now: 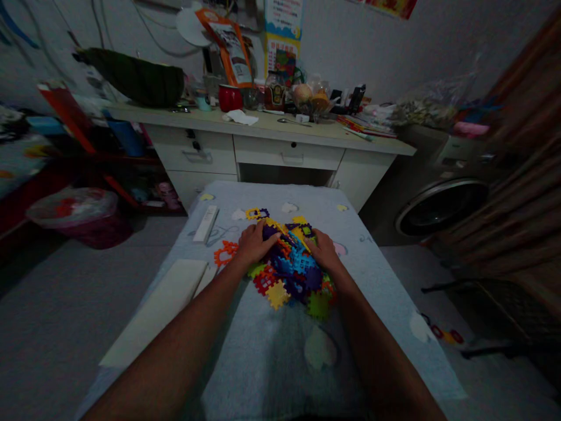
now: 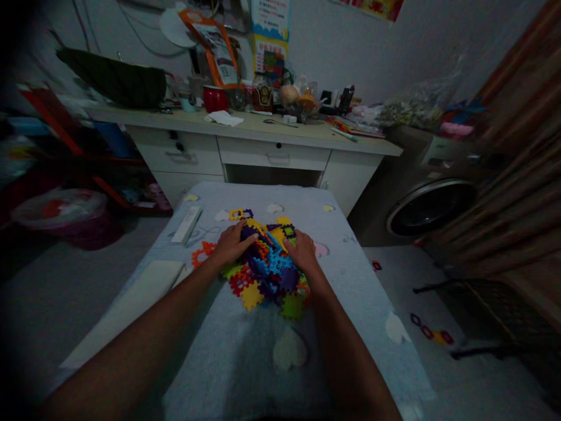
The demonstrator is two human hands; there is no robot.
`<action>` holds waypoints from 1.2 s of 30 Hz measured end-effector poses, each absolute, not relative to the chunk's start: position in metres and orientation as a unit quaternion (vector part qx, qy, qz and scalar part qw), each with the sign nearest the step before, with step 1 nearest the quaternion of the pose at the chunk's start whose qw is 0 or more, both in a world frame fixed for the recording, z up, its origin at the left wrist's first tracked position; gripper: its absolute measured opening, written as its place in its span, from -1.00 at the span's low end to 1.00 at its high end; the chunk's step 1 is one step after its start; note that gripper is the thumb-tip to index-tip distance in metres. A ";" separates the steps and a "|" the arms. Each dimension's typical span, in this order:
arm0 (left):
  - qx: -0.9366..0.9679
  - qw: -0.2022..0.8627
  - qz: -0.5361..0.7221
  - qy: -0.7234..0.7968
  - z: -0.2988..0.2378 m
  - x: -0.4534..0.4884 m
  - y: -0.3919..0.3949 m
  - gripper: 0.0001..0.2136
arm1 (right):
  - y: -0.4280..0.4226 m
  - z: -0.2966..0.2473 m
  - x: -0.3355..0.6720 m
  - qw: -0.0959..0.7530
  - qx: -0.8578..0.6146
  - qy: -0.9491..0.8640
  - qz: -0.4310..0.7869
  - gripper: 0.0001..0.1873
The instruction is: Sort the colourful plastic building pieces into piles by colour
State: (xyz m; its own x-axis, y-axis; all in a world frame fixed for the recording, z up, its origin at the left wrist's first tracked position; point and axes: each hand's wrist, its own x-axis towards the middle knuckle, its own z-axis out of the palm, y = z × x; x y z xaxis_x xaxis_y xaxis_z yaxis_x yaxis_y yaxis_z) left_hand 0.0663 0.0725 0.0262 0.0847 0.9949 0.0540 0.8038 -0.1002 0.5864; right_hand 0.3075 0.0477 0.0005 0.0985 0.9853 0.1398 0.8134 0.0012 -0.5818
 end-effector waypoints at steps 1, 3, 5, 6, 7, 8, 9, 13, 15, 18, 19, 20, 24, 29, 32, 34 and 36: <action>0.701 0.222 0.240 0.634 0.026 0.070 0.073 -0.29 | 0.050 0.001 0.304 0.285 -0.681 -0.652 0.174 -0.35; 0.695 0.245 0.271 0.619 0.026 0.075 0.076 -0.32 | 0.057 0.003 0.298 0.327 -0.662 -0.640 0.213 -0.33; 0.690 0.268 0.312 0.596 0.024 0.079 0.080 -0.35 | 0.063 0.004 0.294 0.377 -0.638 -0.620 0.257 -0.32; 0.682 0.283 0.338 0.584 0.023 0.080 0.083 -0.37 | 0.066 0.005 0.292 0.398 -0.624 -0.610 0.281 -0.33; 0.669 0.301 0.367 0.571 0.022 0.082 0.085 -0.39 | 0.069 0.006 0.289 0.413 -0.610 -0.602 0.308 -0.35; 0.653 0.324 0.397 0.558 0.022 0.083 0.087 -0.41 | 0.072 0.007 0.285 0.423 -0.593 -0.596 0.339 -0.36; 0.637 0.352 0.422 0.541 0.022 0.084 0.090 -0.44 | 0.075 0.009 0.282 0.430 -0.573 -0.591 0.370 -0.37; 0.596 0.443 0.470 0.477 0.029 0.083 0.097 -0.51 | 0.078 0.022 0.265 0.456 -0.488 -0.601 0.440 -0.42; 0.598 0.440 0.477 0.471 0.033 0.079 0.103 -0.55 | 0.075 0.033 0.259 0.445 -0.449 -0.628 0.455 -0.51; 0.620 0.382 0.472 0.497 0.035 0.066 0.117 -0.58 | 0.073 0.050 0.260 0.394 -0.388 -0.679 0.483 -0.66; 0.631 0.350 0.461 0.517 0.035 0.061 0.122 -0.59 | 0.075 0.054 0.263 0.383 -0.380 -0.690 0.483 -0.70; 0.639 0.309 0.441 0.549 0.035 0.055 0.128 -0.59 | 0.078 0.058 0.267 0.381 -0.384 -0.695 0.474 -0.72; 0.633 0.225 0.310 0.672 0.030 0.039 0.149 -0.60 | 0.108 0.056 0.288 0.398 -0.540 -0.661 0.336 -0.74; 0.626 0.271 0.235 0.693 0.025 0.044 0.164 -0.58 | 0.141 0.035 0.286 0.250 -0.730 -0.598 0.216 -0.54; 0.652 0.331 0.257 0.632 0.023 0.057 0.169 -0.72 | 0.147 0.027 0.270 0.227 -0.725 -0.612 0.221 -0.54; 0.660 0.368 0.275 0.594 0.024 0.065 0.169 -0.75 | 0.149 0.026 0.261 0.261 -0.708 -0.609 0.245 -0.59; 0.662 0.403 0.297 0.558 0.025 0.070 0.168 -0.75 | 0.148 0.026 0.255 0.318 -0.692 -0.579 0.290 -0.60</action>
State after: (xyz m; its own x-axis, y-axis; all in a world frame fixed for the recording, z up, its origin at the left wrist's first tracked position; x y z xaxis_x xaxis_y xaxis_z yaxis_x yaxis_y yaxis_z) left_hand 0.0703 0.1675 0.0248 0.2011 0.9780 -0.0560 0.4988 -0.0531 0.8651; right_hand 0.2550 0.1485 0.0260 0.1610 0.9864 -0.0341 0.6170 -0.1276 -0.7765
